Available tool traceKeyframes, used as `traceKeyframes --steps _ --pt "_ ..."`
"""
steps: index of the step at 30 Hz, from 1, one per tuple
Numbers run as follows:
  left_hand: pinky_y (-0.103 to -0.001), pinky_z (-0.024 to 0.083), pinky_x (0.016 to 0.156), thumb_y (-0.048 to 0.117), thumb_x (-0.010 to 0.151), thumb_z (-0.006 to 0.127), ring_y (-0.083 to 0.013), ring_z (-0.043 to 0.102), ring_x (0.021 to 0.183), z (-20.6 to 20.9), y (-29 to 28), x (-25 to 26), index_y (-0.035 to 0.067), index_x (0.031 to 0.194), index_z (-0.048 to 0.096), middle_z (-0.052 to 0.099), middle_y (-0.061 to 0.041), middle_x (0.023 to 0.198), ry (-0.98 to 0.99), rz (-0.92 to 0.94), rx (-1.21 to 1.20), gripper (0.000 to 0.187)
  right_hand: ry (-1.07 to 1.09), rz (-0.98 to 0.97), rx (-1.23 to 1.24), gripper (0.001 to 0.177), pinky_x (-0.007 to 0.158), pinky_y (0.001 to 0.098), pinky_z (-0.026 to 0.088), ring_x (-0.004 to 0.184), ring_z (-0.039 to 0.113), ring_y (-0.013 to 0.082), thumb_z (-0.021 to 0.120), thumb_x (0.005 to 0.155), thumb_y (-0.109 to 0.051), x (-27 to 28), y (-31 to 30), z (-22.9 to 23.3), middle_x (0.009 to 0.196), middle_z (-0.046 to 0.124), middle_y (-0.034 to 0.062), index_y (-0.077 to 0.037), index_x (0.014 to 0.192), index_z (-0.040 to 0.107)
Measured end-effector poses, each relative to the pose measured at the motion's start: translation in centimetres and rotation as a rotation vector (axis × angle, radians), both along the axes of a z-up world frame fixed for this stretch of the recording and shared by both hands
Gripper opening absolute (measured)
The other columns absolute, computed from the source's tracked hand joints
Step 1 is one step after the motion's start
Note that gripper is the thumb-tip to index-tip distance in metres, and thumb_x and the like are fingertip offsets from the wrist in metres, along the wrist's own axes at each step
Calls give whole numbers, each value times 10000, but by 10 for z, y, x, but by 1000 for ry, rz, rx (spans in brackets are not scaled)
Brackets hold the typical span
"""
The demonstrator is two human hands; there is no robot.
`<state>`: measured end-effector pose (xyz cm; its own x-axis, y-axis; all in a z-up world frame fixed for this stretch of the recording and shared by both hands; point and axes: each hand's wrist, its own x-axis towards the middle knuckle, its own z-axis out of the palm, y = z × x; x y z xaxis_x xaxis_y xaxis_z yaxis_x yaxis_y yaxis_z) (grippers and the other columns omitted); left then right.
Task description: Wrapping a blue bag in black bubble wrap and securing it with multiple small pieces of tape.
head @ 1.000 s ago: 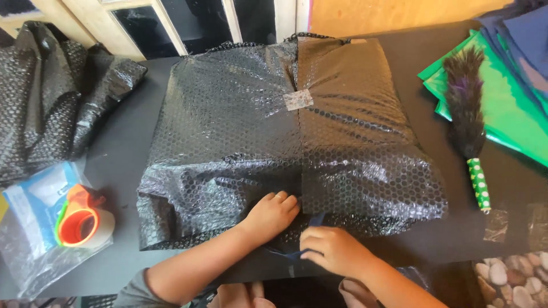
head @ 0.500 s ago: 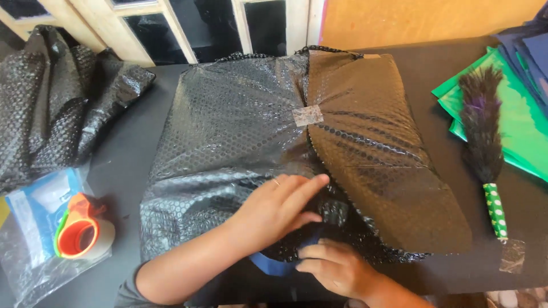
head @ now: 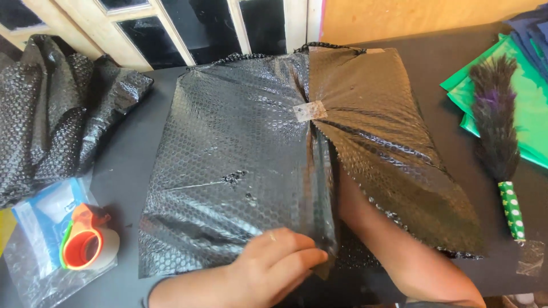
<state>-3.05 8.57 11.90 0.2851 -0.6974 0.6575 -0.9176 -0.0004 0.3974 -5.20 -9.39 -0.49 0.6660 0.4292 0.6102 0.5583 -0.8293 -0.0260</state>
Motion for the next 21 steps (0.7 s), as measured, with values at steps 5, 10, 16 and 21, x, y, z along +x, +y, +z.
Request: traceKeyframes --steps 5,10,16,21 --pt "-399 558 846 270 1104 461 -301 708 931 -53 3 2 70 1129 625 680 -101 1045 437 -117 50 259 134 -113 34 340 995 498 456 1053 620 409 584 946 -294 -18 -9 37 1122 641 214 -54 1179 648" --pt "-363 492 840 285 1083 510 -250 640 908 -73 12 2 97 1076 636 649 -75 1008 721 -103 23 226 -318 -175 31 250 706 330 437 796 541 147 503 1017 -307 -75 -30 52 931 678 -69 -269 957 743" --pt "-453 475 880 5 957 575 -362 553 953 -106 -4 -9 -12 1127 529 560 -187 1157 108 -40 152 176 746 -586 674 423 623 401 322 585 400 288 613 967 -335 -35 -47 90 630 392 95 -81 683 428" --pt "-445 470 724 122 986 606 -338 568 917 -141 -12 -20 76 1083 592 558 -184 1374 -179 176 261 108 87 -388 452 230 852 318 549 939 703 188 751 913 -129 -61 -70 48 1042 730 49 -79 1137 727"
